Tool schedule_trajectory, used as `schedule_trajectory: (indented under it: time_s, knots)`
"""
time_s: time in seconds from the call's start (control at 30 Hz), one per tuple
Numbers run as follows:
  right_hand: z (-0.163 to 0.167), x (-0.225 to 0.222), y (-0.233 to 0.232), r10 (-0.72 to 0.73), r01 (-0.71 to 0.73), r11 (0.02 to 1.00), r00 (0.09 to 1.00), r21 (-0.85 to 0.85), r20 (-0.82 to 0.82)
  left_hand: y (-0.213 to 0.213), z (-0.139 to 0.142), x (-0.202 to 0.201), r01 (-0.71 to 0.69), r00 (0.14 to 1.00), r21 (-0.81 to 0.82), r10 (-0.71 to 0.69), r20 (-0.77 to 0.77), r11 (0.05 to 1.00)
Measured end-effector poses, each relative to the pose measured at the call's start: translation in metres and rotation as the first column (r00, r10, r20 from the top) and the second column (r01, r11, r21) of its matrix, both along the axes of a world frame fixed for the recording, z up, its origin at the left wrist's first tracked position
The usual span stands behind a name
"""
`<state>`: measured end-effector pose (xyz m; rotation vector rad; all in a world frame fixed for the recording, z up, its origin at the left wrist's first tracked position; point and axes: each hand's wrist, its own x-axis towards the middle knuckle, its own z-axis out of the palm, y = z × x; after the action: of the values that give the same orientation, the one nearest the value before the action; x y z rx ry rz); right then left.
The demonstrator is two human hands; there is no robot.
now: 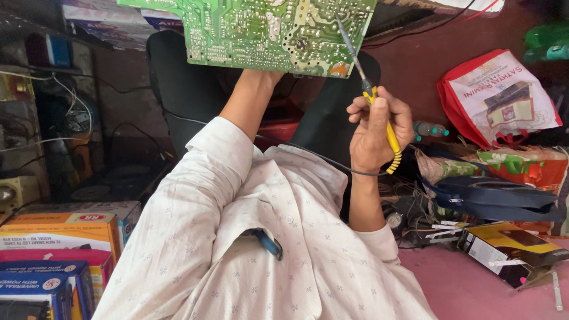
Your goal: The person sits at a cluttered repair bench and solders a large green circuit board, holding the board in one hand while applying a yellow-handled soldering iron to its underside. They reposition and flip the board between soldering passes and continue working on different joints.
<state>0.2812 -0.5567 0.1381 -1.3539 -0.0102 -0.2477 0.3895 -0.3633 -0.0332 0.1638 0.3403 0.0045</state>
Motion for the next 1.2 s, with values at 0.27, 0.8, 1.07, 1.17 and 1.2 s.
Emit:
schedule_trajectory:
  time_s: [0.27,0.8,1.07,1.17,1.2]
  knots:
    - [-0.006,0.006,-0.004,-0.011,0.02,0.99,0.998,0.143,-0.061,-0.003,-0.001,0.004,0.002,0.999,0.047,-0.004,0.05,0.999]
    - [-0.018,0.008,-0.01,0.054,-0.06,0.994,0.996,0.09,0.071,0.001,0.002,0.001,-0.005,1.0,0.033,0.004,0.002,0.999]
    - [-0.014,0.006,-0.012,0.082,-0.084,0.996,0.994,0.017,0.077,0.002,0.006,0.0,-0.002,1.0,0.018,0.002,0.006,1.0]
    - [-0.016,0.007,-0.011,0.072,-0.077,0.994,0.995,0.078,0.068,0.001,0.001,0.003,-0.032,0.999,0.018,0.031,0.033,0.999]
    - [-0.016,0.008,-0.011,0.065,-0.072,0.992,0.996,0.102,0.064,0.001,0.0,0.004,-0.032,0.999,0.021,0.031,0.039,0.999]
